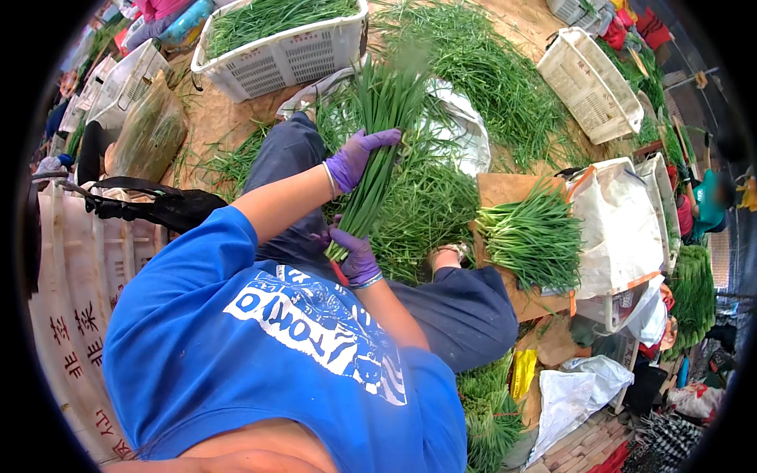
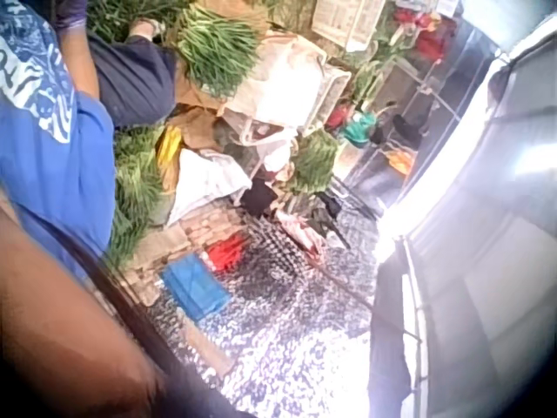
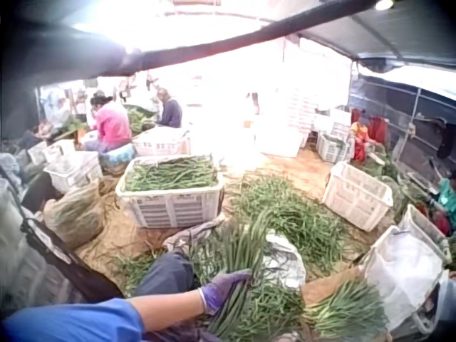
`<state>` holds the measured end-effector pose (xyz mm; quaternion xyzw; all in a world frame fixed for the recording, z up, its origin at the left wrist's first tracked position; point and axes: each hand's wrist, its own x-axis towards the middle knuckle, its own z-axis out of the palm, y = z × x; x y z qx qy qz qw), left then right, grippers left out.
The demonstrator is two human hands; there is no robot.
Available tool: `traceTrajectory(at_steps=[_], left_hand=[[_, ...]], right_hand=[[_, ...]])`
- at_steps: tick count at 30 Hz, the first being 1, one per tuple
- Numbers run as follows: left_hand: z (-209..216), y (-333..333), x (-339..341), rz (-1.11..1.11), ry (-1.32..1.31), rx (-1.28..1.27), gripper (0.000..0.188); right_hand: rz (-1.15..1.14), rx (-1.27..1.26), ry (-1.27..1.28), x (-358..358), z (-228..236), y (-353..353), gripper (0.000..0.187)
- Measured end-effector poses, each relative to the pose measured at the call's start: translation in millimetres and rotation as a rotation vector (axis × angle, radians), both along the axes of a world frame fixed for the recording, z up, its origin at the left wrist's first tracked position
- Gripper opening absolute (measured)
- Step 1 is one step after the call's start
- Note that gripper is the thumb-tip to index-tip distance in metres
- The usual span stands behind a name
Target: The person bundles large bunches of green vegetables, secures each bundle with a red tie, and then uses a large knife to trim the root ends against a wooden board while sitting on the floor.
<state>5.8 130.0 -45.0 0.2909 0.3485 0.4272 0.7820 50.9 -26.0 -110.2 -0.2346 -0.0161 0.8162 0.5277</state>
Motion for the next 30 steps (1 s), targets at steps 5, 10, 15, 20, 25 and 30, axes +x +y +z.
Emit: traceTrajectory(at_steps=[5, 10, 15, 20, 25, 30], left_hand=[[5, 2, -2, 0.013, -0.159, -0.03, 0.032], [5, 26, -18, -0.021, 0.06, 0.204, 0.031], [44, 39, -45, -0.052, 0.034, 0.424, 0.047], [63, 57, -75, -0.22, 0.503, 0.618, 0.034], [81, 69, -98, -0.141, 0.451, 0.88, 0.028], [96, 64, -112, -0.222, 0.731, 0.752, 0.031]], right_hand=[[0.074, 0.081, -0.188, 19, -12, 7, 0.041], [0.044, 0.148, -0.088, 26, -17, 6, 0.048], [0.078, 0.247, -0.04, 32, -16, 9, 0.053], [0.11, 0.335, -0.02, 38, -21, 11, 0.054], [0.143, 0.423, -0.01, 40, -24, 13, 0.053], [0.181, 0.431, -0.071, 42, -26, 12, 0.052]])
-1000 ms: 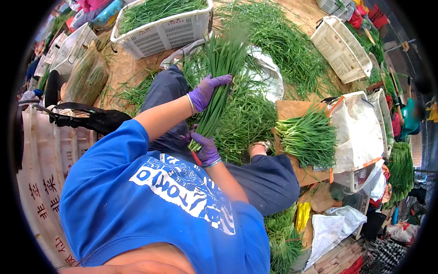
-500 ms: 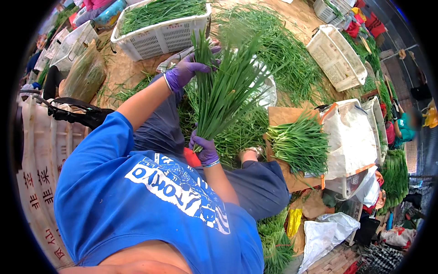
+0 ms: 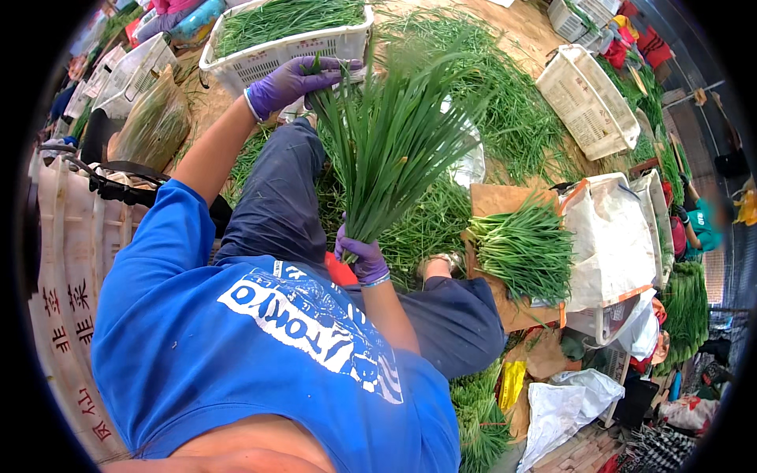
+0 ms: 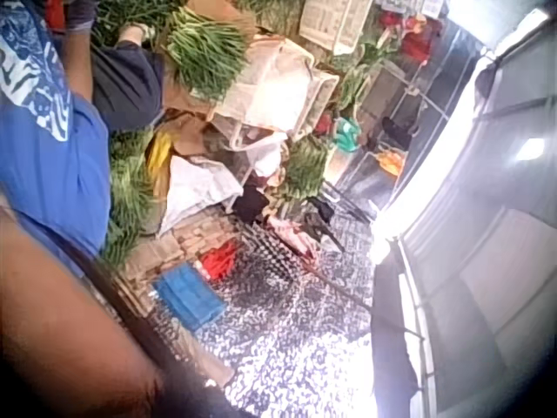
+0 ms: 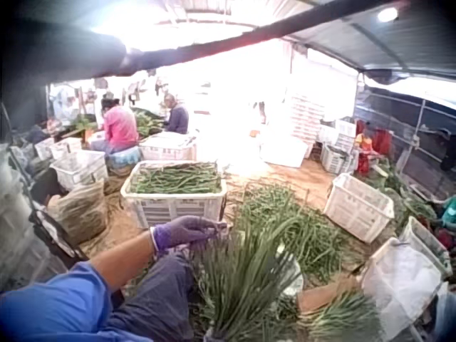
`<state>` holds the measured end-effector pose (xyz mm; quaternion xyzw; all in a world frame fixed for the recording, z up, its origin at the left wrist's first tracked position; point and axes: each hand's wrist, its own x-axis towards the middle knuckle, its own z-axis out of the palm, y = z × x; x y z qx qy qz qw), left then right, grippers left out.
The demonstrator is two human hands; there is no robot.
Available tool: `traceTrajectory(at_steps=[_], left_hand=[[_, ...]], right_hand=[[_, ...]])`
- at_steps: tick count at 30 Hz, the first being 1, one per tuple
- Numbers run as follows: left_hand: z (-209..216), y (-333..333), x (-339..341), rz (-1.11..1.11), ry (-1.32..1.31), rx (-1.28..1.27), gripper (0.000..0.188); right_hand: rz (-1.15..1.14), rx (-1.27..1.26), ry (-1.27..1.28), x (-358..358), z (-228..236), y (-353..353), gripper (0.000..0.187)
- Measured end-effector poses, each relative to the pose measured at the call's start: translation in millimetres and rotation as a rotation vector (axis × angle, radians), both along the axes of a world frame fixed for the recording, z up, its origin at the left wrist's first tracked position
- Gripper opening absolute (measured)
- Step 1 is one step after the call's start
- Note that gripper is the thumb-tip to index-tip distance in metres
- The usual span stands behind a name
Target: The person bundles large bunches of green vegetables, secures each bundle with a red tie, and then uses a large knife to trim the root ends against a wooden board while sitting on the floor.
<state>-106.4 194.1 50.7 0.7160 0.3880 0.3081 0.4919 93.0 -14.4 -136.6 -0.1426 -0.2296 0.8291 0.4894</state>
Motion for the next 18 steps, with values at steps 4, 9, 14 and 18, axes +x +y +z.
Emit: traceTrajectory(at_steps=[4, 9, 14, 18], left_hand=[[15, -2, -5, -0.212, 0.005, 0.071, 0.041], [14, 7, -12, -0.055, -0.091, 0.108, 0.044], [8, 11, -17, 0.173, -0.067, 0.263, 0.046], [21, 18, -23, 0.526, -0.507, 0.48, 0.051]], right_hand=[[0.0, -0.035, 0.048, -1, 1, -3, 0.052], [0.018, -0.037, 0.12, -1, 1, -2, 0.053], [0.023, -0.036, 0.142, 0, 3, -1, 0.052], [0.011, -0.059, 0.098, 0, 2, -3, 0.052]])
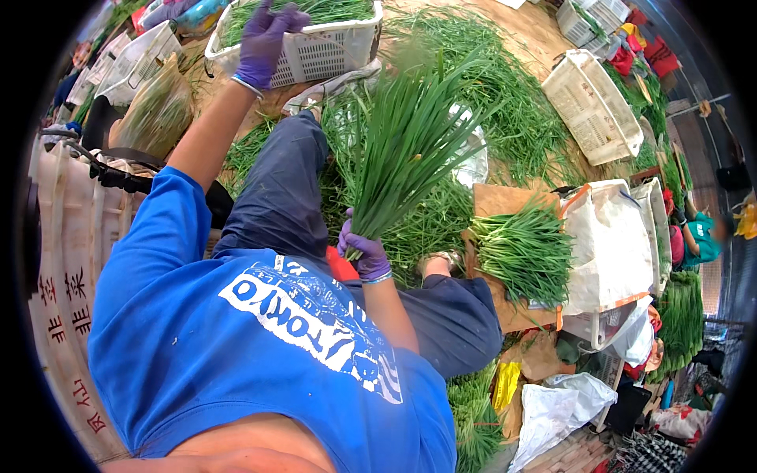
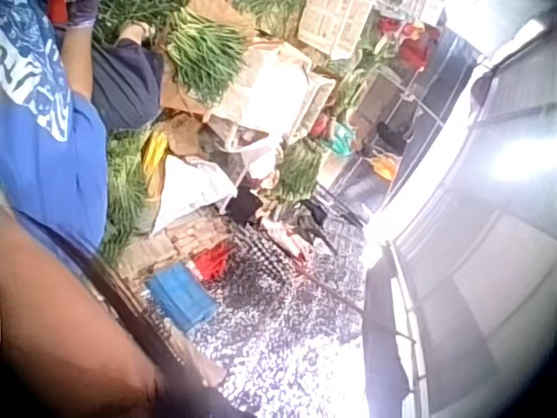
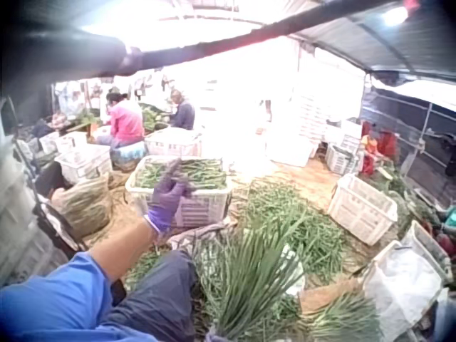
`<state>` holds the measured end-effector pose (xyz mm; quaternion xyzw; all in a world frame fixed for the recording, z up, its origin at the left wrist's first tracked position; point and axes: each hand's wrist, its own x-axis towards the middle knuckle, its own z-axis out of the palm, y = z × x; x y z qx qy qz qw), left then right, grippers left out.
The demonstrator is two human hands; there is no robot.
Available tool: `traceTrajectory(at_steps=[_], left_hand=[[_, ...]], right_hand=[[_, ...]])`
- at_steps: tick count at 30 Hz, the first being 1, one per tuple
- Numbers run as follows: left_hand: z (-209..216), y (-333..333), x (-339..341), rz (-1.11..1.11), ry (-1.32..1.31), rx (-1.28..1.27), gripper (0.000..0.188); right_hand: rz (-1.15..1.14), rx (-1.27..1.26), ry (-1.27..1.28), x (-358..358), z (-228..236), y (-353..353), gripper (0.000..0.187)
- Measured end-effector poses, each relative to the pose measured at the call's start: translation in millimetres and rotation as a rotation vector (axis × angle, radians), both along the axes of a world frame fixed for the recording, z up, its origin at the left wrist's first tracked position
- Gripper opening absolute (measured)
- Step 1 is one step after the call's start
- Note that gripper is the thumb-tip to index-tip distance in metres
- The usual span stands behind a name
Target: The person bundles large bunches of green vegetables, secures each bundle with a red tie, and then uses a large knife to trim the root ends against a wooden board while sitting on the floor.
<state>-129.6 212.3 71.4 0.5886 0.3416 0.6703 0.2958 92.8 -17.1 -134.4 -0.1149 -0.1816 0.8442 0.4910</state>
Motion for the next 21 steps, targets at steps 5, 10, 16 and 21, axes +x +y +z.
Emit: traceTrajectory(at_steps=[5, 10, 16, 21], left_hand=[[26, 1, 10, 0.094, 0.076, 0.326, 0.06], [41, -26, 22, -0.335, 0.377, -0.096, 0.069], [31, -62, 50, -0.24, 0.98, -0.409, 0.072], [17, -68, 50, -0.459, 0.9, -0.616, 0.045]], right_hand=[[0.002, 0.001, -0.062, 4, -1, 1, 0.053], [0.04, 0.012, -0.167, 0, 3, 1, 0.053], [0.093, 0.083, -0.314, 1, -1, 1, 0.059], [0.038, 0.046, -0.328, -3, 16, -3, 0.022]])
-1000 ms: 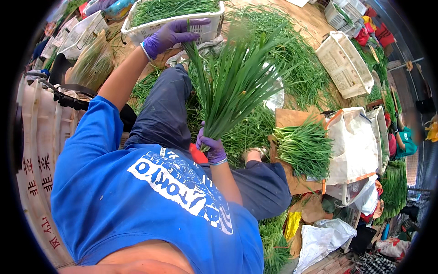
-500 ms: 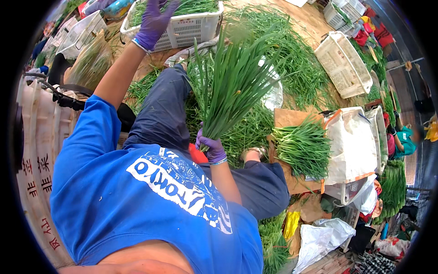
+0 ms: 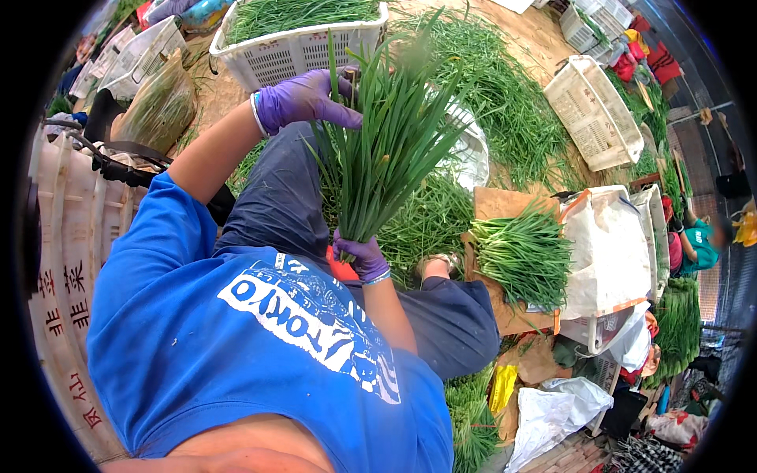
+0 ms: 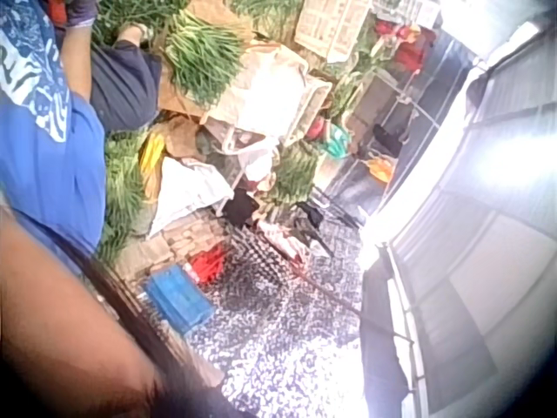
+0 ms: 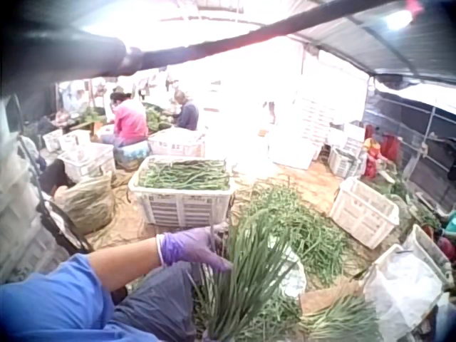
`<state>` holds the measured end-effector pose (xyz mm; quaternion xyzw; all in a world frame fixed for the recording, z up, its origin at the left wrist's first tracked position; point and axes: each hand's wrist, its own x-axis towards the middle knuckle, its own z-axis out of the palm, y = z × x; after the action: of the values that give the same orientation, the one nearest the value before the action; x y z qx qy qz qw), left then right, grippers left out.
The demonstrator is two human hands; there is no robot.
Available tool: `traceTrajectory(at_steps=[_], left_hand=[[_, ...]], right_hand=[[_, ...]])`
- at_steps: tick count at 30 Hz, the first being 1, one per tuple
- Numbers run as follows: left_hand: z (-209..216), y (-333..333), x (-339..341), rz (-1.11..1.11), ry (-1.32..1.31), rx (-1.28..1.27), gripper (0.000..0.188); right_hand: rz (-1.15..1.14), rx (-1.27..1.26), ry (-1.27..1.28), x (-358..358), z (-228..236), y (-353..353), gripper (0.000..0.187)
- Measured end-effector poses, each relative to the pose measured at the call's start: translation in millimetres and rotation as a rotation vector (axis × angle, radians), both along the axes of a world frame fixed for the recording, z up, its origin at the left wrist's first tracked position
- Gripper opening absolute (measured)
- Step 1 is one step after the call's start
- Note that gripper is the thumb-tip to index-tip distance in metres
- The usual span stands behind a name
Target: The person bundles large bunches of green vegetables, secures each bundle with a red tie, and then uses a large knife to trim the root ends against a wooden board while sitting on the floor.
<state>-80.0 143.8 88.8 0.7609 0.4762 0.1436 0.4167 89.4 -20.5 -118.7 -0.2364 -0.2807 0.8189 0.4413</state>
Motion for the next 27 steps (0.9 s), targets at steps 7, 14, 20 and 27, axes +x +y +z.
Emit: traceTrajectory(at_steps=[7, 14, 20, 27], left_hand=[[-14, 5, -5, -0.028, 0.014, 0.04, 0.044], [-50, 3, 2, 0.107, -0.371, 0.502, 0.026], [-34, -8, 18, 0.512, -0.883, 0.163, 0.023], [-20, 8, -2, 0.263, -0.855, 0.314, 0.024]], right_hand=[[0.066, -0.001, 0.032, 3, -10, 2, 0.059], [0.031, 0.026, 0.155, -2, 2, 0, 0.049], [0.024, 0.0, 0.213, 0, -1, -4, 0.054], [-0.007, -0.03, 0.183, 1, -6, -3, 0.054]])
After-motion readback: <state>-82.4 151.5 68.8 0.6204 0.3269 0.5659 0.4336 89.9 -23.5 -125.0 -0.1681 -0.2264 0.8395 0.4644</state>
